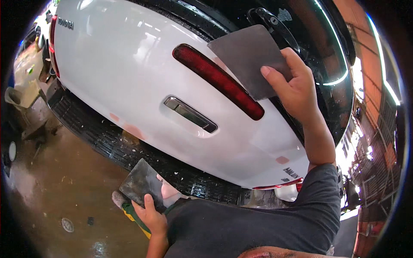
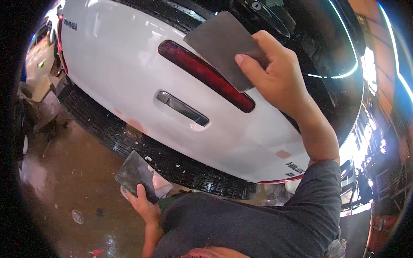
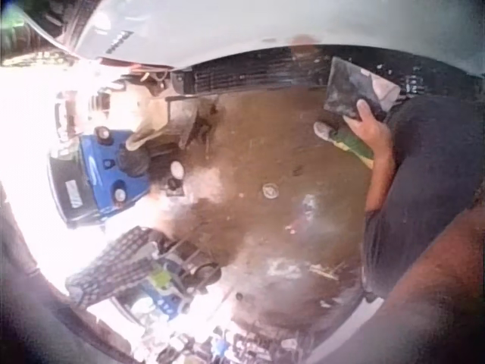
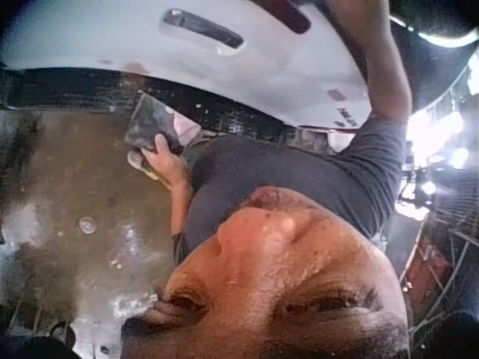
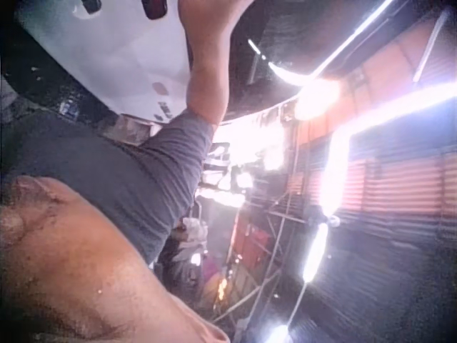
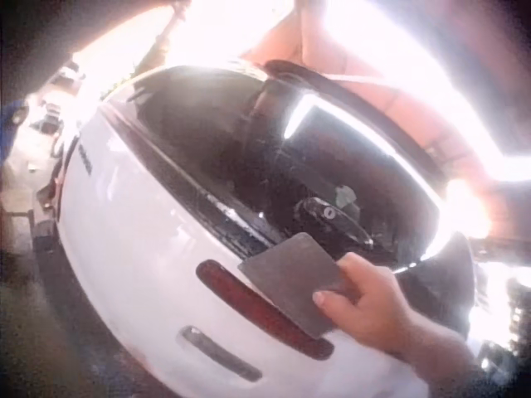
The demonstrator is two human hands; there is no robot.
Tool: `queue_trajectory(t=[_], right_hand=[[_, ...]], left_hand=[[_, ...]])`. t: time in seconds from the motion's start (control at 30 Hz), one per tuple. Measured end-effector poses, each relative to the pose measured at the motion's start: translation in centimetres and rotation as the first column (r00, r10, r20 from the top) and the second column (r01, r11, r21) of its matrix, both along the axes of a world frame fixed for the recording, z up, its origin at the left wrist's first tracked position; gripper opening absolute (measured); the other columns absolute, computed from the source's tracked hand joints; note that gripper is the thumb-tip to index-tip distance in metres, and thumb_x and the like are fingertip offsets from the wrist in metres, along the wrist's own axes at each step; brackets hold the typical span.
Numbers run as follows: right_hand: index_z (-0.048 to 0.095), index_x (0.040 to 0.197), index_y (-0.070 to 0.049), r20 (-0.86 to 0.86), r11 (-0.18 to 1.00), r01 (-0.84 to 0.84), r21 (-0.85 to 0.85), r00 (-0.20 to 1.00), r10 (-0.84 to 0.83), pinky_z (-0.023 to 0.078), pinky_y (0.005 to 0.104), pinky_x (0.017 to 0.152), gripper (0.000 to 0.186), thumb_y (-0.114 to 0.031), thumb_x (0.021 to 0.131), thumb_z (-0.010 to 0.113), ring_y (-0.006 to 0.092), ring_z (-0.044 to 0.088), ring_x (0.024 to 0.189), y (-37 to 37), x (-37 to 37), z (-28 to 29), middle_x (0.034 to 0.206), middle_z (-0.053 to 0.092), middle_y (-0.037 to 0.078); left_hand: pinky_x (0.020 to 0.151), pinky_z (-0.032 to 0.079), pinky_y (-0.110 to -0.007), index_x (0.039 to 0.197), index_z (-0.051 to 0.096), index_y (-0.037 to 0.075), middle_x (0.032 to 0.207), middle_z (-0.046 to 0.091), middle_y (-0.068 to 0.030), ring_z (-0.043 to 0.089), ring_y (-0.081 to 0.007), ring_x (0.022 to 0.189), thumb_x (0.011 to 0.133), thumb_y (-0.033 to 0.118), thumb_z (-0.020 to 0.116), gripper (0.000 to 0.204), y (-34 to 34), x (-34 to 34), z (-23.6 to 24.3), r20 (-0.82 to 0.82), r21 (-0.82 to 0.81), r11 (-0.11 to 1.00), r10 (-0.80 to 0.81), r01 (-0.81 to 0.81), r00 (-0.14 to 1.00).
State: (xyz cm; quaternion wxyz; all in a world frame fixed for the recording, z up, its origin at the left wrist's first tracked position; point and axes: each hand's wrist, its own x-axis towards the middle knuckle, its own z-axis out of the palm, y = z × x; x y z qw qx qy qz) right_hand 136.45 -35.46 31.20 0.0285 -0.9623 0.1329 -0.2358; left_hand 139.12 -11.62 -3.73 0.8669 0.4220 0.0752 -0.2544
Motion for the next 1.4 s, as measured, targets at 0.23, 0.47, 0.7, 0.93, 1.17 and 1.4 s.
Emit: queue_trajectory(t=[0.23, 0.47, 0.7, 0.93, 1.17, 1.4], right_hand=[[0.059, 0.101, 0.0, -0.029, 0.99, -0.017, -0.139, 0.999, 0.013, 0.048, 0.0258, 0.058, 0.016, -0.013, 0.093, 0.065, 0.0083, 0.058, 0.066, -1.7, 0.0, -0.8, 0.075, 0.065, 0.01], [0.06, 0.101, 0.001, -0.088, 0.984, -0.003, -0.177, 0.996, -0.013, 0.049, 0.0279, 0.058, 0.018, -0.014, 0.092, 0.065, 0.0131, 0.062, 0.062, -1.7, 0.3, -0.6, 0.075, 0.067, 0.012], [0.059, 0.096, 0.002, -0.115, 0.986, 0.044, -0.159, 0.991, -0.063, 0.048, 0.023, 0.063, 0.016, -0.009, 0.091, 0.068, 0.0045, 0.059, 0.071, -1.1, 0.2, -0.2, 0.076, 0.067, 0.005], [0.059, 0.097, 0.0, -0.1, 0.987, -0.017, -0.157, 0.995, 0.002, 0.049, 0.0302, 0.057, 0.017, -0.013, 0.089, 0.068, 0.0201, 0.063, 0.059, -1.9, -0.2, -0.3, 0.072, 0.065, 0.016], [0.059, 0.095, -0.001, -0.115, 0.984, -0.019, -0.179, 0.993, -0.002, 0.047, 0.031, 0.055, 0.016, -0.013, 0.089, 0.068, 0.021, 0.061, 0.057, -2.0, -0.2, -0.3, 0.068, 0.063, 0.014], [0.059, 0.093, -0.001, -0.126, 0.974, -0.045, -0.224, 0.992, 0.017, 0.046, 0.0306, 0.052, 0.016, -0.013, 0.089, 0.068, 0.021, 0.062, 0.056, -2.2, 0.0, -0.3, 0.067, 0.063, 0.015]], left_hand=[[0.098, 0.045, -0.037, 0.143, 0.036, -0.006, 0.129, 0.053, -0.0169, 0.056, -0.0244, 0.111, 0.099, 0.021, 0.058, 0.056, -0.1, -1.6, -1.8, 0.005, 0.059, 0.998, -0.035, 0.035, 0.999], [0.099, 0.044, -0.037, 0.144, 0.035, -0.005, 0.131, 0.053, -0.0167, 0.056, -0.0249, 0.113, 0.099, 0.02, 0.057, 0.057, -0.8, -1.7, -2.2, -0.063, 0.043, 0.999, 0.012, -0.01, 0.998], [0.102, 0.042, -0.037, 0.143, 0.035, -0.004, 0.134, 0.05, -0.0159, 0.053, -0.0251, 0.117, 0.099, 0.017, 0.057, 0.054, -1.6, -1.2, -0.8, -0.024, -0.004, 0.999, 0.051, -0.051, 0.998], [0.102, 0.042, -0.037, 0.139, 0.038, -0.007, 0.132, 0.052, -0.0167, 0.053, -0.0246, 0.116, 0.098, 0.02, 0.059, 0.053, -1.8, -1.1, -1.0, -0.031, 0.007, 0.999, 0.032, -0.032, 0.999], [0.102, 0.042, -0.037, 0.14, 0.037, -0.007, 0.133, 0.051, -0.0169, 0.053, -0.0252, 0.117, 0.098, 0.019, 0.06, 0.054, -1.7, -1.1, -0.9, -0.022, 0.047, 0.998, 0.032, -0.031, 0.999], [0.104, 0.041, -0.038, 0.141, 0.037, -0.005, 0.134, 0.051, -0.016, 0.053, -0.026, 0.119, 0.098, 0.016, 0.059, 0.053, -2.0, -1.1, -0.8, -0.047, -0.025, 0.998, 0.048, -0.049, 0.998]])
